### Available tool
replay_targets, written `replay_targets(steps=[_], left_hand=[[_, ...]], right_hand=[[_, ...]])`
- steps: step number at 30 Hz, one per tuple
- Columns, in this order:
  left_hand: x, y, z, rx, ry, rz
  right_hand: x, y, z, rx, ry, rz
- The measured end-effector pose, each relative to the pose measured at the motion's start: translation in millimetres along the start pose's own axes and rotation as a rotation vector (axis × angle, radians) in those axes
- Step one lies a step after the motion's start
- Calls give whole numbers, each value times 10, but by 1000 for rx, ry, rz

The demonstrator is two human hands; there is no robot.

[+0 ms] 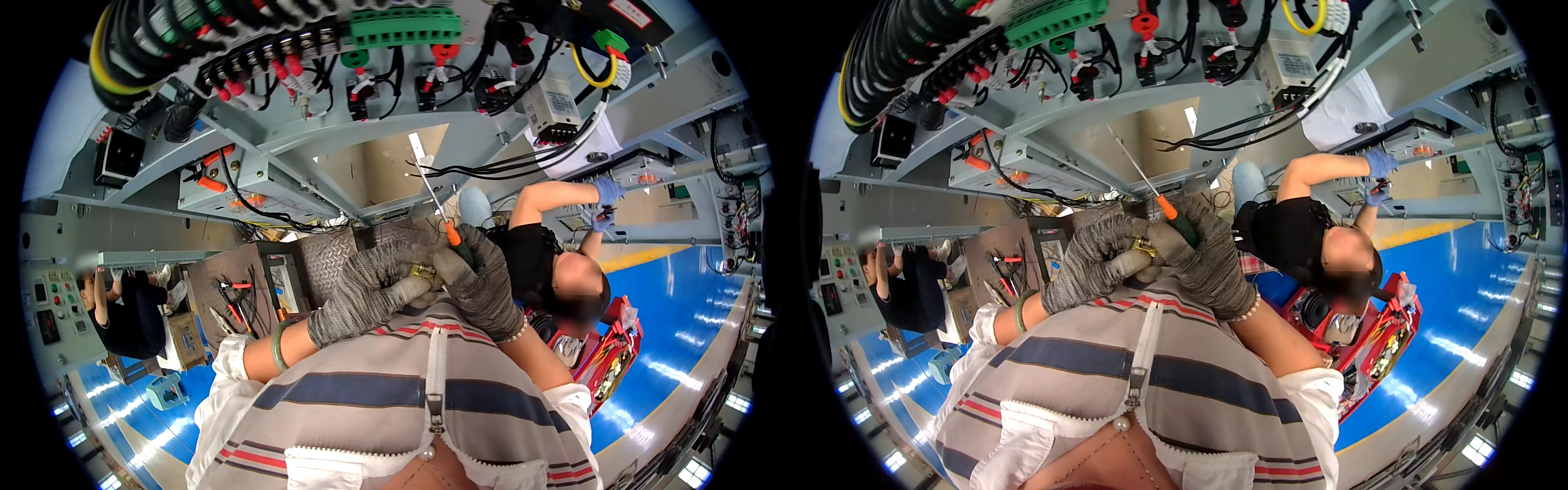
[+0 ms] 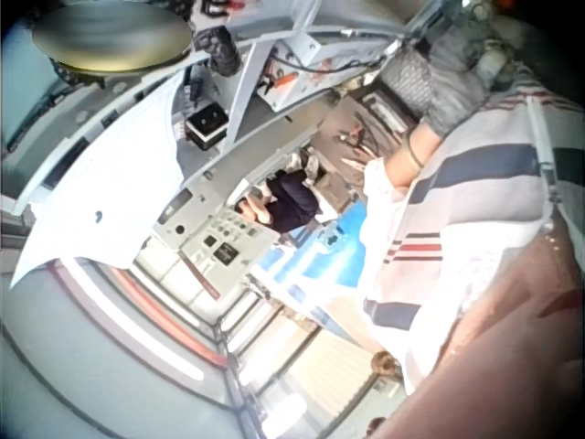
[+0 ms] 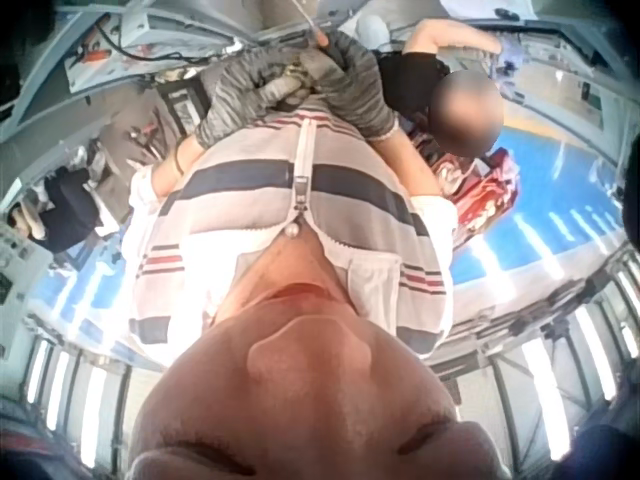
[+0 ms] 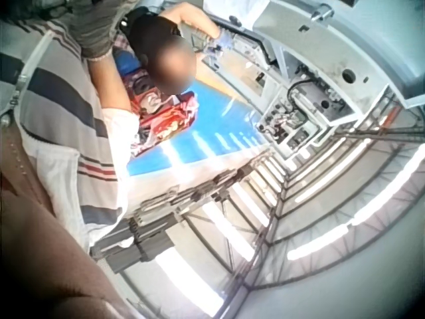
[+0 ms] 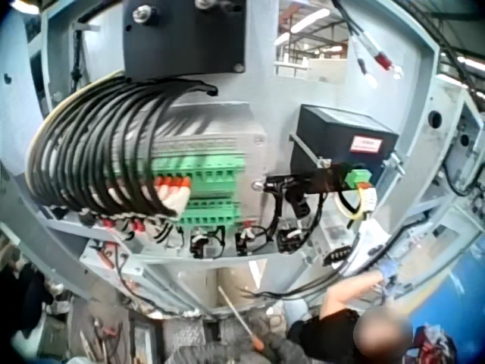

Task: The person uses a screwdriver to tighten screws on terminal blocks inside an electrical panel. They retrieve a tool from a red cart, then continue connecting and securing wires to the panel's components.

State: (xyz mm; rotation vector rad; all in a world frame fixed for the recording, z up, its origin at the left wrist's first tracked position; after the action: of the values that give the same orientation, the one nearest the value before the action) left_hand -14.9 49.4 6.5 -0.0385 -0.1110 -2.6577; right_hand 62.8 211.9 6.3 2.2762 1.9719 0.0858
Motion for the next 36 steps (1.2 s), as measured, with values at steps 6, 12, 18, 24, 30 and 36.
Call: replay_targets(steps=[6,12,18,24,30,36], left_hand=[[-72,-90,-68,166,150,-181],[-151,-164,-52,103,-42,-161],[-197,-169,-105,207,316,-180],[-215,-229,-150,199,215,-204],[-264,-274,-130,265,470,-252],[-325,-275,-75,341,726,-292]], right_hand=[[66,115,33,97,80,91],[205,271,110,140,149,212],[446,546,134,-138,-235,102],[462,626,121,-5,99,197],[541,554,-97,244,549,193],[455,438,-259,355,560,215]])
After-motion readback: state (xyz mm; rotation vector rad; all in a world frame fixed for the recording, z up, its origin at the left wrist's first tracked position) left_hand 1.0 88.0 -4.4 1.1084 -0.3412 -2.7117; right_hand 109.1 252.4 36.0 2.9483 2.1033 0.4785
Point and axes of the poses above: each hand's wrist, its own y-axis away from the middle knuckle, its own x-axis out of the back of the hand, z = x × y, the point moved 3 cm from there along -y, towards the middle knuckle, and after that the axes turned 8 degrees about -z, right-handed, at the moved point
